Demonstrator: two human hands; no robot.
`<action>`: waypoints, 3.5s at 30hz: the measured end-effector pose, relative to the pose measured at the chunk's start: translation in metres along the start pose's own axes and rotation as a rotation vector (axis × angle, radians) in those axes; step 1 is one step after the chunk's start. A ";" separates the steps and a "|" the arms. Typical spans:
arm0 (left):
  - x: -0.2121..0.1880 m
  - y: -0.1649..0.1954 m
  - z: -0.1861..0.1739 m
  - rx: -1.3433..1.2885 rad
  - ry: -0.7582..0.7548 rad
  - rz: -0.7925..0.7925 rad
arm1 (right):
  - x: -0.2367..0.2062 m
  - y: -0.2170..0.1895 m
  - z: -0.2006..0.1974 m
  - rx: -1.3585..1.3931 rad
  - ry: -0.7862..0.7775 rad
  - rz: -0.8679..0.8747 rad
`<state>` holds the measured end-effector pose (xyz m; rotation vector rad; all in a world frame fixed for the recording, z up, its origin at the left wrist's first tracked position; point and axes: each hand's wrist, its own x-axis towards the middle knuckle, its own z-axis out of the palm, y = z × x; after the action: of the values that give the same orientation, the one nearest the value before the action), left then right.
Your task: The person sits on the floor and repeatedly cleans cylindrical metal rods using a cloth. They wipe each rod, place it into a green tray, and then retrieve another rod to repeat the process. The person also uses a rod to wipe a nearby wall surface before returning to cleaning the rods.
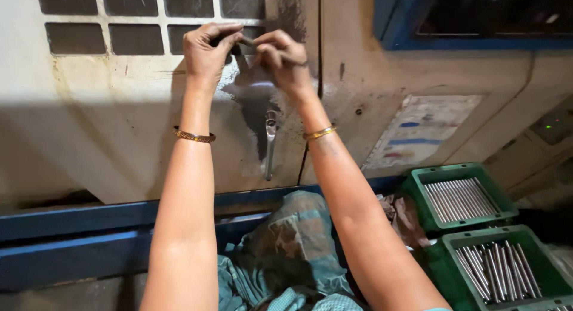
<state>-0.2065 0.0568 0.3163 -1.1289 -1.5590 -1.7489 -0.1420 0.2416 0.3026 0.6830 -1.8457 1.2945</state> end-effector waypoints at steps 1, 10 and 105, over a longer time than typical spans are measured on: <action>0.001 0.000 0.000 0.022 0.007 0.029 | 0.000 -0.002 0.002 -0.037 -0.007 -0.028; -0.002 0.005 0.000 0.161 0.036 0.144 | -0.002 -0.029 0.006 -0.324 0.027 -0.354; -0.076 0.001 0.037 1.159 0.034 -0.033 | -0.002 -0.038 0.032 -1.095 0.099 -0.408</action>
<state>-0.1591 0.0821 0.2517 -0.4548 -2.0764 -0.5845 -0.1207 0.1982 0.3147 0.3282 -1.8528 -0.0284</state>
